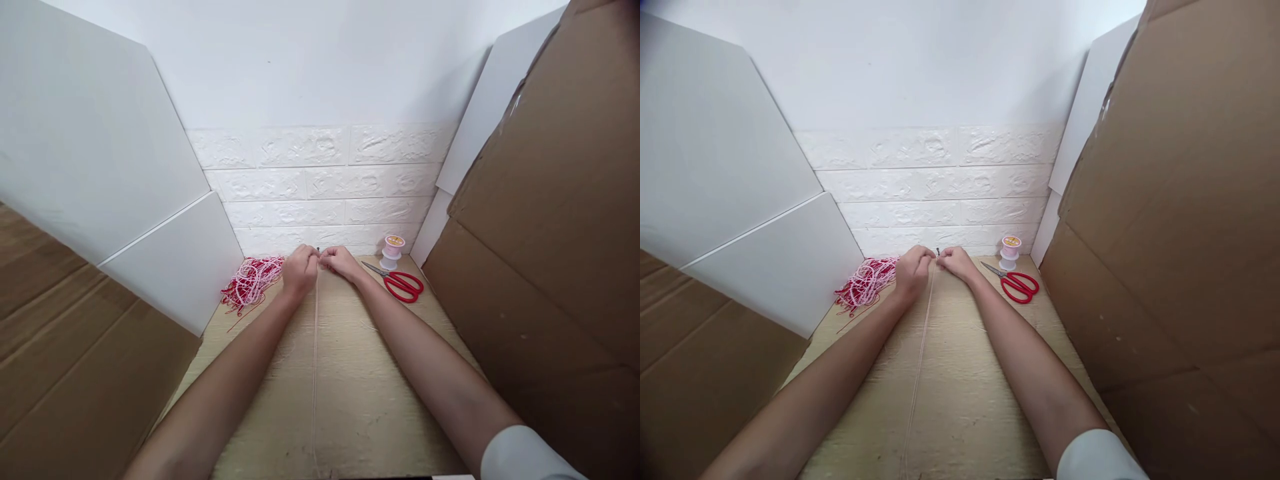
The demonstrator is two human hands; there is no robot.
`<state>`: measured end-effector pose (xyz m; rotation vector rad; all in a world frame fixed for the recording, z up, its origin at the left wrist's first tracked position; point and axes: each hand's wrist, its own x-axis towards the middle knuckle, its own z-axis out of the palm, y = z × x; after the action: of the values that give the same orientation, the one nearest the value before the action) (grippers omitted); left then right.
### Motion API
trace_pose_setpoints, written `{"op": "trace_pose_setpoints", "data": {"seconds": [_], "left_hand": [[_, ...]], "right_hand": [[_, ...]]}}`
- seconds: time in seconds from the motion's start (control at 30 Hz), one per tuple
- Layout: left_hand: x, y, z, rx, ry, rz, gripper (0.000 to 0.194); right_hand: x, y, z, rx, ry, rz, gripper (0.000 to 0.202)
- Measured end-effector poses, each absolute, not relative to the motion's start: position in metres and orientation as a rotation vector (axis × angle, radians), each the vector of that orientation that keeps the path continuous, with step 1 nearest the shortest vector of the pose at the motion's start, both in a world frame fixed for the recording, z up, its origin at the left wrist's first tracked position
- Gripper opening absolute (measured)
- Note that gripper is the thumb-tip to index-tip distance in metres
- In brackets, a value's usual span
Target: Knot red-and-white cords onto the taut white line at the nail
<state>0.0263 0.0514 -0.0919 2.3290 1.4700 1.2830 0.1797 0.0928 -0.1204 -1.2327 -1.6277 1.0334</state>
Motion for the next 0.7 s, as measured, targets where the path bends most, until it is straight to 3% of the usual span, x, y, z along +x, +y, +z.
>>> {"op": "trace_pose_setpoints", "data": {"seconds": [0.23,0.57,0.7], "left_hand": [[0.022,0.073,-0.093,2.034,1.082,1.171,0.036],[0.006,0.069,-0.071,2.308,1.241,0.873,0.055],[-0.009,0.064,-0.074,2.335,1.353,0.795,0.060]], "right_hand": [[0.181,0.077,-0.098,-1.306,-1.810,0.964,0.016],[0.205,0.035,-0.072,-1.659,-1.825,0.468,0.009],[0.213,0.021,-0.056,-1.598,-1.658,0.741,0.007]]}}
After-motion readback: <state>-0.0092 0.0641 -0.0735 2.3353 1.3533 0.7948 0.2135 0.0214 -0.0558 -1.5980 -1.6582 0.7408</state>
